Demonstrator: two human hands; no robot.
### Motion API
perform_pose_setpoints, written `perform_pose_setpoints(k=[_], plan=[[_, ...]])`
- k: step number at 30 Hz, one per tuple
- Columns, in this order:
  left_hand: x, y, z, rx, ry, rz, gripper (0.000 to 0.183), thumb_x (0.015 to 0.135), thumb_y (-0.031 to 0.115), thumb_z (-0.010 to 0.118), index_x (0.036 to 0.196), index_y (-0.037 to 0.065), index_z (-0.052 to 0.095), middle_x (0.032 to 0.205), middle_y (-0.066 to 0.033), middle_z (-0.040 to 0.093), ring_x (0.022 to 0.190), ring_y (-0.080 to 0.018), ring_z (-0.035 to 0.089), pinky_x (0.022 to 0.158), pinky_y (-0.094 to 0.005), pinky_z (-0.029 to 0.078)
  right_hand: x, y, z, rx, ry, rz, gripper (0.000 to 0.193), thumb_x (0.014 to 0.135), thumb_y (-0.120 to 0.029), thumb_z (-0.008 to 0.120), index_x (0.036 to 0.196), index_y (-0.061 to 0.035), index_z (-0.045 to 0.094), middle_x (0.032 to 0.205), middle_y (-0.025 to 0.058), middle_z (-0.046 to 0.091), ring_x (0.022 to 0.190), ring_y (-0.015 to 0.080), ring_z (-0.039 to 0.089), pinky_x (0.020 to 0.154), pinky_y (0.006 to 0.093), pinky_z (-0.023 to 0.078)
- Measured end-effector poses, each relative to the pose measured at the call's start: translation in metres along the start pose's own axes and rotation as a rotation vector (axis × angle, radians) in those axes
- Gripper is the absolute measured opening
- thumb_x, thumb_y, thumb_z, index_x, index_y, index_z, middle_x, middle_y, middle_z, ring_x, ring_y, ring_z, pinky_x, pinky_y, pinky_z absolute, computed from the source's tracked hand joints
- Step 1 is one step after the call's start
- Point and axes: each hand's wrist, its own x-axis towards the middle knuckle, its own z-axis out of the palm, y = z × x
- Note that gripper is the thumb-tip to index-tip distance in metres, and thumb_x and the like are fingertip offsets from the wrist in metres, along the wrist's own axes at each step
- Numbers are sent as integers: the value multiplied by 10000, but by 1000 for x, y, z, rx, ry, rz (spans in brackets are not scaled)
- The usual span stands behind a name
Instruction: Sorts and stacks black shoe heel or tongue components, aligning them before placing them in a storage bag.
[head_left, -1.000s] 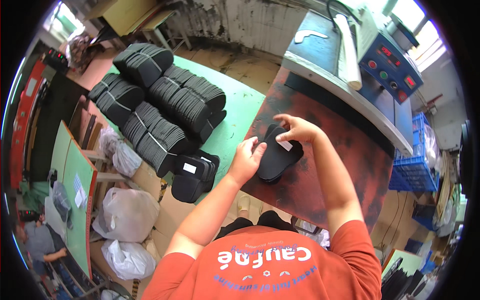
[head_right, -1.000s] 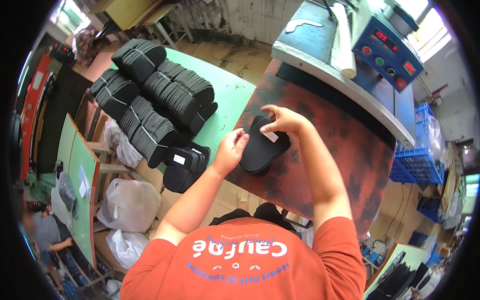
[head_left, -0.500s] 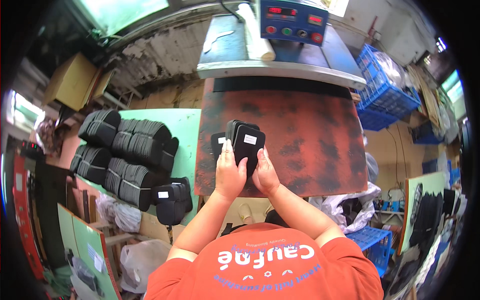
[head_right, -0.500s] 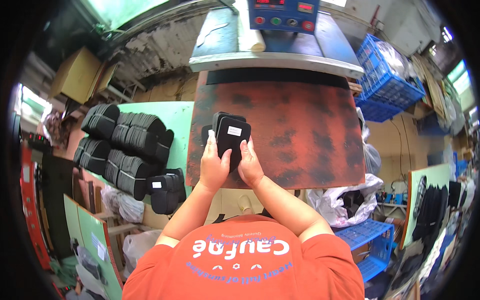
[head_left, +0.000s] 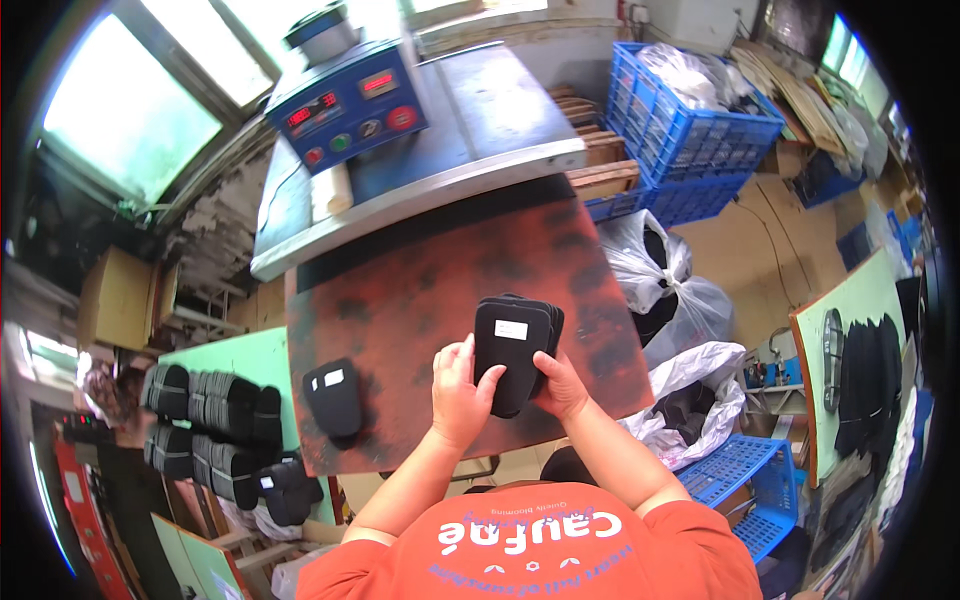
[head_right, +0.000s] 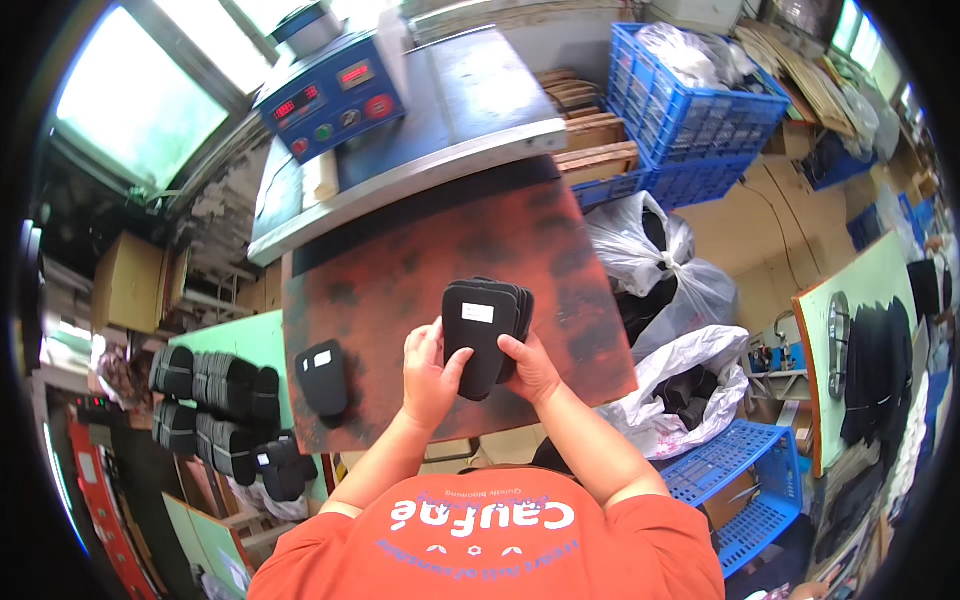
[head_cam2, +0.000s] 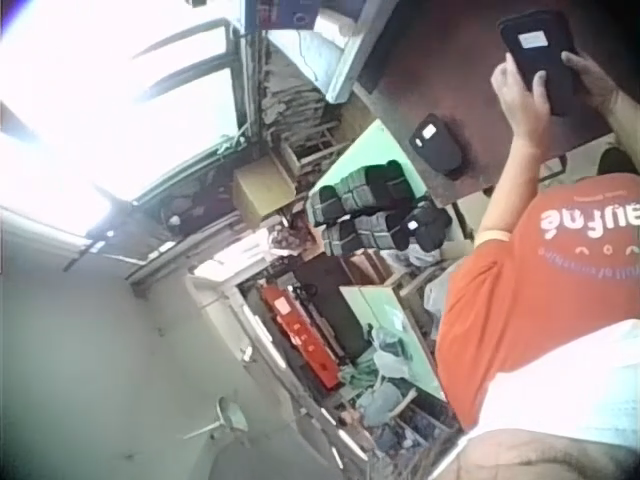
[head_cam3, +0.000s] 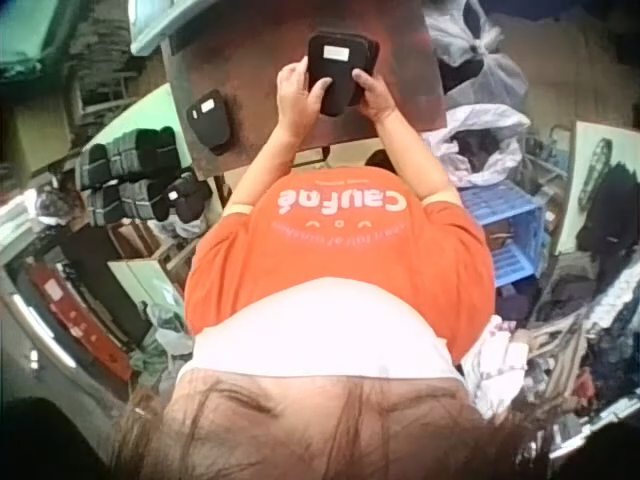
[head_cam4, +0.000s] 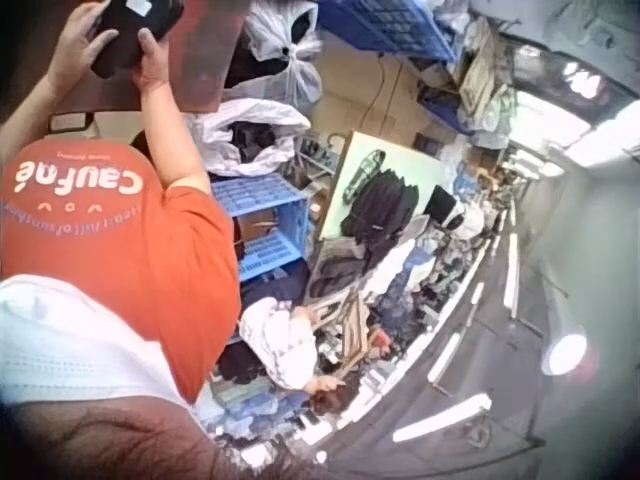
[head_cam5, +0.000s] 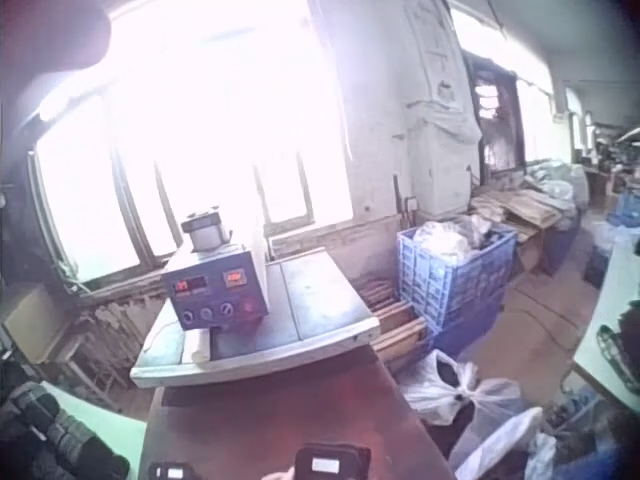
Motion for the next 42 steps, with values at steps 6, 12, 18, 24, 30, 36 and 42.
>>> perform_pose_setpoints(k=[6,12,18,24,30,36,42], plan=[[42,14,92,-335,23,-133,174,816,95,646,933,-19,587,762,-44,563,597,-130,522,553,-231,429,-10,-73,-52,50,94,-136,639,756,-165,711,1302,-79,390,1207,91,516,1120,241,510,947,375,428],[154,-19,142,-807,-41,-708,123,868,111,576,930,5,571,602,37,461,460,-39,396,395,-194,297,-15,-93,-105,221,48,-33,630,747,-240,653,1297,-67,400,1217,115,522,1113,278,524,956,399,426],[229,-64,185,-623,56,-696,189,821,115,630,931,-28,575,605,1,476,447,-86,435,400,-232,346,-16,-94,-97,298,79,52,594,758,-251,682,1261,-44,444,1172,119,552,1071,261,553,927,393,451],[200,-57,167,-164,113,-107,229,816,141,649,947,-39,603,721,-53,602,606,-105,544,554,-255,436,-7,-100,-85,207,296,-122,466,827,-117,646,1251,-88,455,1188,78,539,1091,234,532,932,385,442],[159,-6,129,-641,-261,-585,148,816,105,641,912,-6,614,725,-12,603,587,-62,523,533,-223,428,9,-105,-83,202,445,-268,459,824,-134,655,1243,-121,469,1189,45,539,1091,222,524,954,393,420],[226,-68,176,-268,25,-332,151,756,116,658,751,-24,601,648,-107,594,565,-210,570,541,-314,453,-6,-110,-92,254,432,-194,529,760,-223,660,1226,-48,479,1162,89,566,1074,251,542,952,390,421],[230,-85,188,12,-64,-184,167,699,115,688,742,-25,606,696,-168,618,648,-284,616,619,-347,487,-10,-112,-89,278,392,-203,528,766,-217,652,1230,-40,473,1165,103,563,1062,255,551,945,391,427]])
